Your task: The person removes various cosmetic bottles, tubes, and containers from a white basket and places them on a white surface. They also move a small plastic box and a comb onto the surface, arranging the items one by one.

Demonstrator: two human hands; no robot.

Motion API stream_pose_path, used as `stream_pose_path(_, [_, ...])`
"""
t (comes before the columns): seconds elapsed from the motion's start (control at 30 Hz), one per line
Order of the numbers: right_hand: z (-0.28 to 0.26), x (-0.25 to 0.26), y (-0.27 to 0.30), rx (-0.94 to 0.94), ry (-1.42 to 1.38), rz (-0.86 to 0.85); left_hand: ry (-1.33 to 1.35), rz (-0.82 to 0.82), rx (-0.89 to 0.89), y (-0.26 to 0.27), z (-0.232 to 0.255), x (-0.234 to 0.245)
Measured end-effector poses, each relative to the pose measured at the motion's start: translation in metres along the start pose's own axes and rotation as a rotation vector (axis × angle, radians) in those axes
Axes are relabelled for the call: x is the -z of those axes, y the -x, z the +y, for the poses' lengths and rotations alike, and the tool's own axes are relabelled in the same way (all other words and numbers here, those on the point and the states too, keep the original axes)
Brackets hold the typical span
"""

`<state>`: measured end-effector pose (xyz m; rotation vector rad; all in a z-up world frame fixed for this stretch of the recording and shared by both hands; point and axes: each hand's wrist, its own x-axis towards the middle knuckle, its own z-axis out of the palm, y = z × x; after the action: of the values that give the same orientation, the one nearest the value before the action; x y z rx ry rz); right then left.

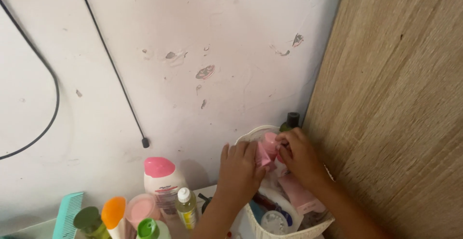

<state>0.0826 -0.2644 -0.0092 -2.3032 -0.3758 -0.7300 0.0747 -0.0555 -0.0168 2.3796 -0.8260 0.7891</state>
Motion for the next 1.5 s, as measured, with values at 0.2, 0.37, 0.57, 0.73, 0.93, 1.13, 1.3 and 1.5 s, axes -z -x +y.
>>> stream_pose_path(0.2, [-0.052, 0.018, -0.005, -0.218, -0.332, -0.307, 0.213, -0.148, 0.126, -0.018, 0.004, 0.044])
stream_pose_path(0.37, [-0.067, 0.017, -0.005, -0.041, -0.401, -0.435, 0.156, -0.156, 0.035, -0.022, -0.006, 0.067])
stream_pose_path(0.57, [-0.103, 0.004, -0.014, 0.029, -0.336, -0.461, 0.085, -0.289, 0.083, -0.026, -0.009, 0.104])
stream_pose_path(0.73, [-0.108, -0.016, -0.019, -0.083, -0.333, -0.469, 0.149, -0.375, 0.167, -0.021, -0.013, 0.127])
stream_pose_path(0.93, [-0.094, -0.044, -0.021, -0.161, -0.432, -0.420, -0.010, -0.324, 0.103, -0.015, -0.046, 0.126])
stream_pose_path(1.13, [-0.112, -0.056, -0.026, -0.179, -0.346, -0.529, -0.229, -0.305, 0.220, -0.015, -0.031, 0.171])
stream_pose_path(1.3, [-0.115, -0.066, -0.035, 0.077, 0.161, -0.676, -0.311, -0.307, 0.279, -0.003, -0.038, 0.174])
stream_pose_path(1.5, [-0.128, -0.089, -0.036, 0.137, 0.432, -0.803, -0.253, -0.395, 0.387, -0.001, -0.037, 0.188])
